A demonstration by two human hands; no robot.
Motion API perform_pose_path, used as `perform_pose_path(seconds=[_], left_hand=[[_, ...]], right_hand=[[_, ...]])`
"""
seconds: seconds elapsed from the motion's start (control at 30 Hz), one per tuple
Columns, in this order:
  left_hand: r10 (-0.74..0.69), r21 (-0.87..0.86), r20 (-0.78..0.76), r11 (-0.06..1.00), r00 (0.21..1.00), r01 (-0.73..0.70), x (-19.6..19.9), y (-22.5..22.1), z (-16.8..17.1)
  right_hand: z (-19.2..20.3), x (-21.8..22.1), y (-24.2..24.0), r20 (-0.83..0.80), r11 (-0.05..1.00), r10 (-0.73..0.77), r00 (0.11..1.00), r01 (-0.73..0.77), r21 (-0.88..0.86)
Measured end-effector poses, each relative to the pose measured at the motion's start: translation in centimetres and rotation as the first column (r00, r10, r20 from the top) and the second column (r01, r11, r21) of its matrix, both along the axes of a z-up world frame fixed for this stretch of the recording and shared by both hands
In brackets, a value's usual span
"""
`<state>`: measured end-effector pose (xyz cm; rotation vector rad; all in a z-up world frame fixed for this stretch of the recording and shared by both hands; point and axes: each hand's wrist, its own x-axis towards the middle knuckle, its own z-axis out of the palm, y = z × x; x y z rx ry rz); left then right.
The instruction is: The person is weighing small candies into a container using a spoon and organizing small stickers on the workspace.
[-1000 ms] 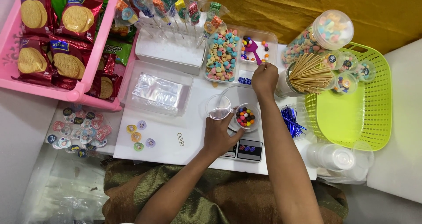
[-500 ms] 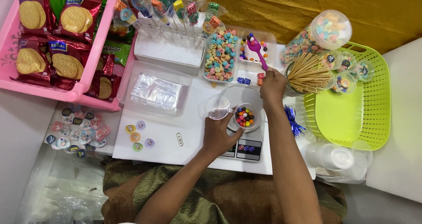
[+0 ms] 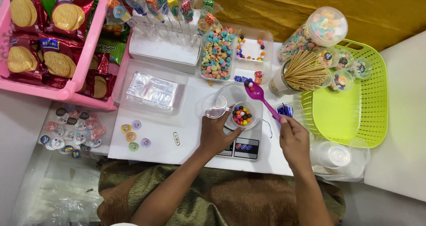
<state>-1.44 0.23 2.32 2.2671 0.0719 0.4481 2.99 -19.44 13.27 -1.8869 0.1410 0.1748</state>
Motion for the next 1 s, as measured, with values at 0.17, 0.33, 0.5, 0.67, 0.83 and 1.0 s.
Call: perform_pose_path(seconds=[0.17,0.33,0.5,0.67,0.83,1.0], left_hand=[[-0.006,-0.033,-0.012,0.999,1.000,0.006,0.2,0.1,1.6],[-0.022,0.019,-0.019,1.000,1.000,0.022,0.3,0.0,1.2],[-0.011,0.030,-0.016,0.999,1.000,0.011,0.2,-0.1,1.1],[-0.013,0.022,-0.014,1.000,1.000,0.014,0.0,-0.1,1.6],[-0.026,0.037,-0.041,0.999,0.999,0.027,0.2,0.0,1.2],[-0.015,0.064,-0.026,0.998,1.000,0.016,0.2,-0.2,0.4]], right_hand=[[-0.7,-1.8,-4.3,0.014,0.988,0.061,0.998,-0.058,-0.146],[2.7,-2.8,-1.7,0.106,0.857,0.136,0.985,-0.064,-0.511],[3.1,-3.5,-1.3,0.322,0.772,0.227,0.919,0.031,-0.635],[2.1,-3.5,-1.4,0.365,0.758,0.301,0.881,0.012,-0.653],[0.7,-3.2,-2.2,0.349,0.820,0.237,0.907,0.007,-0.573],[-1.7,-3.5,-2.3,0.185,0.877,0.075,0.980,0.024,-0.479]])
